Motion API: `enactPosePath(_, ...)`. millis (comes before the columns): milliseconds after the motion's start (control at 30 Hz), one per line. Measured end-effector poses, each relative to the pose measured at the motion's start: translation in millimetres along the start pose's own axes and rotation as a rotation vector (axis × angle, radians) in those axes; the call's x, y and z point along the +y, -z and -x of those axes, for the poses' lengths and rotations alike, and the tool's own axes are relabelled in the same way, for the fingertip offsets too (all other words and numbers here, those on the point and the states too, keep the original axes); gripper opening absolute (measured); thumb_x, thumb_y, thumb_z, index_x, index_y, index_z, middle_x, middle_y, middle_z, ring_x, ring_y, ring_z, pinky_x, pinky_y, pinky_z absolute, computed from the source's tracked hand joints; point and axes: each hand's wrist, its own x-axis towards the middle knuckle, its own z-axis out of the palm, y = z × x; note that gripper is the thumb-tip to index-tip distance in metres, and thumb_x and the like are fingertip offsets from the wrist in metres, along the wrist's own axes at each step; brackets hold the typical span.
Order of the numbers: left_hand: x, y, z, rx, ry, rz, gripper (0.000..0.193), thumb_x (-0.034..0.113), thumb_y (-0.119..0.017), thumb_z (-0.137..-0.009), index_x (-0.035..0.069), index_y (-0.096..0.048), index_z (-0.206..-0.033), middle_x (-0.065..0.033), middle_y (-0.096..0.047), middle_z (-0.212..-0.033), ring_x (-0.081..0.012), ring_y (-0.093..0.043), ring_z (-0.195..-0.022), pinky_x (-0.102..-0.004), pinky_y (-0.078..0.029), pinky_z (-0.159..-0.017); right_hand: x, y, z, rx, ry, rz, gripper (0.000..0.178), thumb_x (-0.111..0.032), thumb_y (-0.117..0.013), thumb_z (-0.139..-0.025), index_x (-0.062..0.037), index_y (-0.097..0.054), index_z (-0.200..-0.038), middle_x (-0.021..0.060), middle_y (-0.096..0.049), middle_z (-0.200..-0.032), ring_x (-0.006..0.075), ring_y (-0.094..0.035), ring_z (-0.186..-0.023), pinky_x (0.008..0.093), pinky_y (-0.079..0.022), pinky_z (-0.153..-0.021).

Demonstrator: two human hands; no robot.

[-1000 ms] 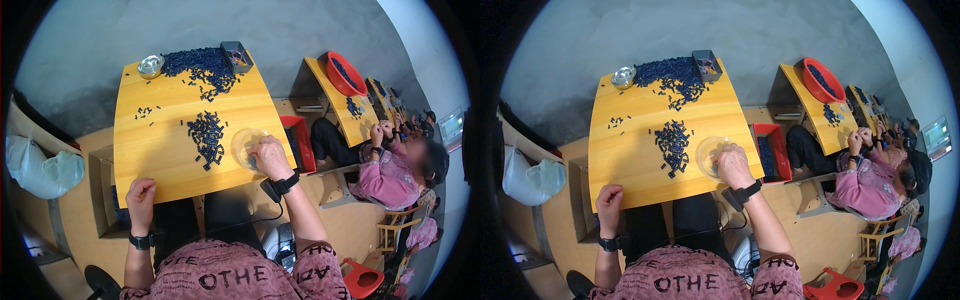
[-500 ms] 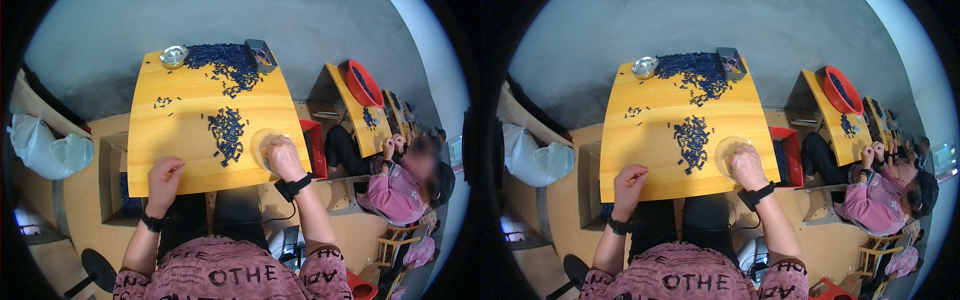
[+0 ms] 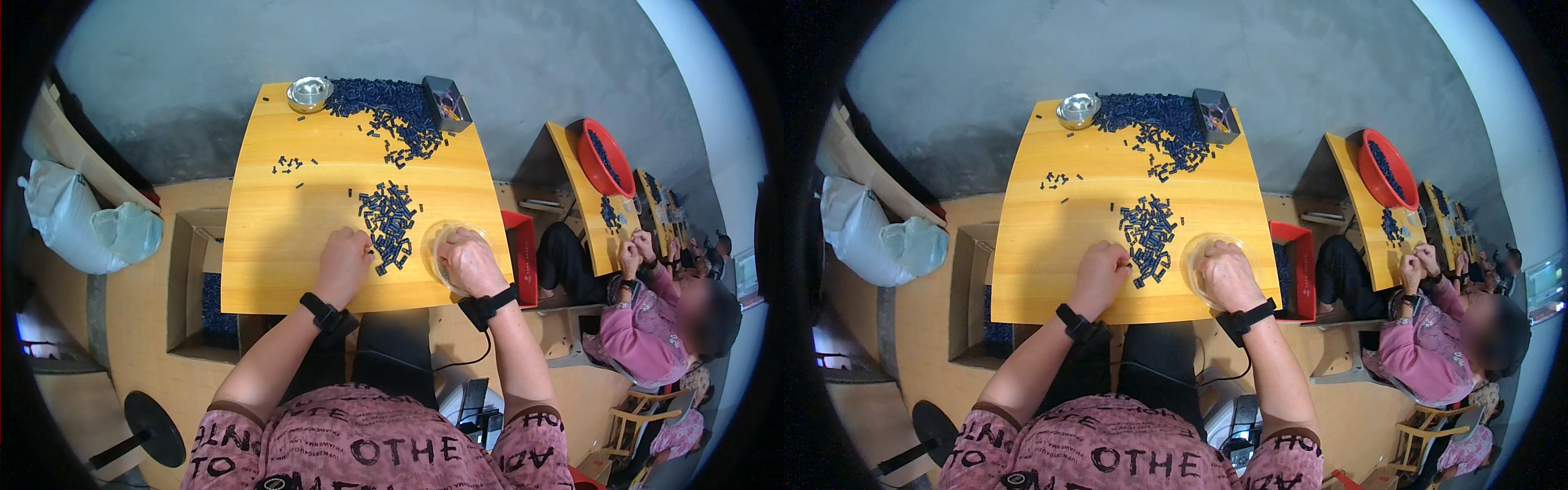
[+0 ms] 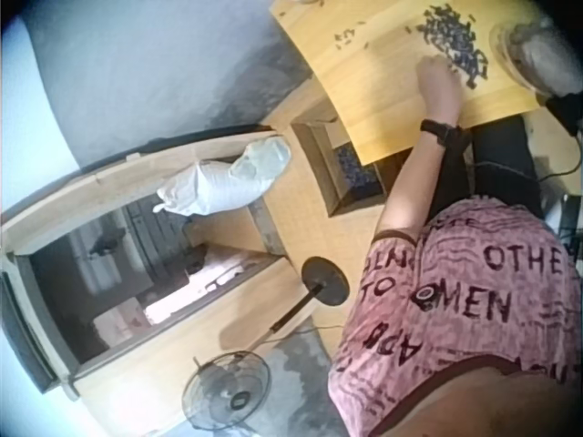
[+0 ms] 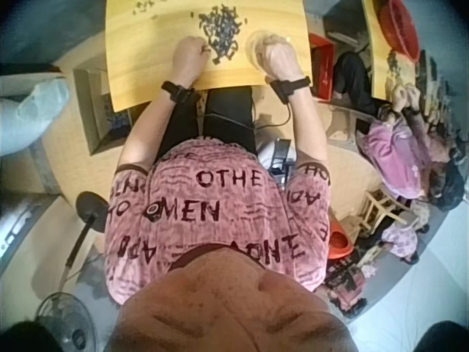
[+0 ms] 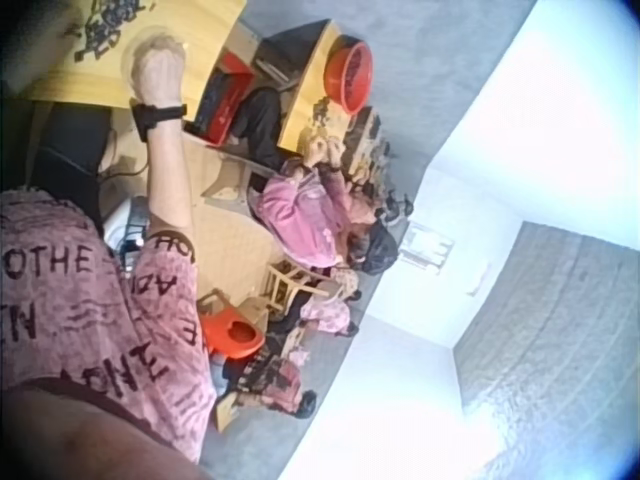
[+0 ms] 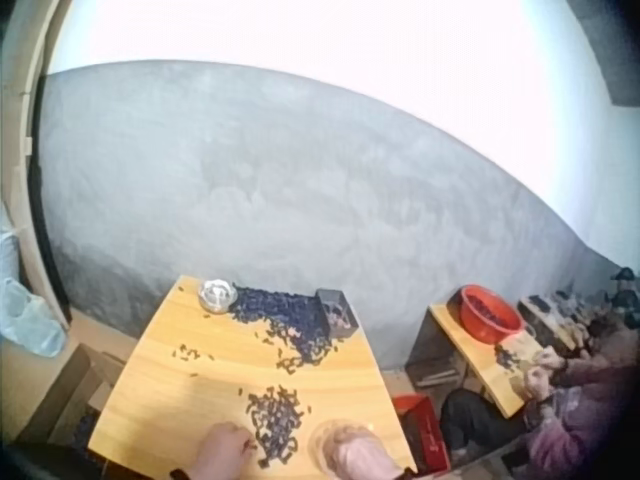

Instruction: Assembling small blue and black plastic components at a workbench.

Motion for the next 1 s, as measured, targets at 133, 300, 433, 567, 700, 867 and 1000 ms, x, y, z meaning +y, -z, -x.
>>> enactPosePath(133,-1,-5,0,-0.056,0.047,-0.060,0.013,0.007,-0.075,-0.074,0.007,-0.064,-0.081,-0.0107,-0.057,-0.085,-0.0321,-0.057,-0.092,-0.0433,-0.049,-0.078,2,-2,0,0.003,-0.016,-0.031,0.002,-0.008,-0.066,-0.066,-0.0064,-0.067,-0.067,0.0122,-0.062,-0.072,0.0297,-0.061,-0.082,0.0414,-0.050,-0.076)
enactPosePath(300,-14,9,7,-0.042,0.117,0.480,0.009,0.002,-0.071,-0.081,0.006,-0.066,-0.089,-0.0059,-0.064,-0.083,-0.0203,-0.061,-0.076,-0.0312,-0.050,-0.068,2,-1,4,0.120,-0.205,-0.256,0.004,-0.006,-0.066,-0.070,-0.0017,-0.064,-0.070,0.0170,-0.064,-0.073,0.0350,-0.063,-0.073,0.0436,-0.053,-0.068)
enactPosePath(433,-3,32,20,-0.223,0.364,1.015,0.005,0.001,-0.068,-0.087,0.003,-0.065,-0.091,-0.0030,-0.067,-0.084,-0.0111,-0.059,-0.072,-0.0245,-0.048,-0.065,3,4,14,0.214,-0.351,-0.470,0.005,-0.001,-0.067,-0.070,0.0000,-0.062,-0.069,0.0158,-0.066,-0.073,0.0318,-0.066,-0.068,0.0369,-0.054,-0.063)
enactPosePath(567,18,55,34,-0.272,0.388,1.217,0.014,-0.005,-0.063,-0.089,-0.001,-0.066,-0.102,-0.0069,-0.068,-0.094,-0.0120,-0.060,-0.077,-0.0248,-0.050,-0.071,-1,22,18,0.178,-0.585,-0.764,0.009,0.007,-0.067,-0.075,-0.0002,-0.062,-0.075,0.0064,-0.070,-0.081,0.0122,-0.066,-0.079,0.0264,-0.052,-0.073)
enactPosePath(700,21,60,48,-0.308,0.351,1.242,0.022,-0.004,-0.061,-0.090,-0.001,-0.067,-0.111,-0.0094,-0.069,-0.097,-0.0131,-0.061,-0.078,-0.0257,-0.051,-0.073,-18,37,26,0.259,-0.640,-1.057,0.011,0.010,-0.067,-0.081,-0.0005,-0.067,-0.086,0.0015,-0.070,-0.088,0.0089,-0.064,-0.082,0.0230,-0.051,-0.078)
enactPosePath(867,24,62,63,-0.309,0.369,1.292,0.018,-0.003,-0.063,-0.091,-0.001,-0.067,-0.108,-0.0094,-0.069,-0.098,-0.0130,-0.061,-0.078,-0.0260,-0.052,-0.073,-74,50,26,0.257,-0.548,-1.201,0.018,0.007,-0.068,-0.087,-0.0025,-0.074,-0.101,-0.0011,-0.069,-0.091,0.0054,-0.060,-0.081,0.0200,-0.048,-0.076)
enactPosePath(1000,30,71,68,-0.299,0.392,1.277,0.015,-0.001,-0.064,-0.091,-0.001,-0.067,-0.106,-0.0082,-0.070,-0.097,-0.0119,-0.061,-0.075,-0.0254,-0.051,-0.071,-112,41,21,0.228,-0.525,-1.180,0.014,0.006,-0.067,-0.088,-0.0017,-0.073,-0.098,-0.0016,-0.066,-0.089,0.0051,-0.058,-0.078,0.0205,-0.047,-0.073)
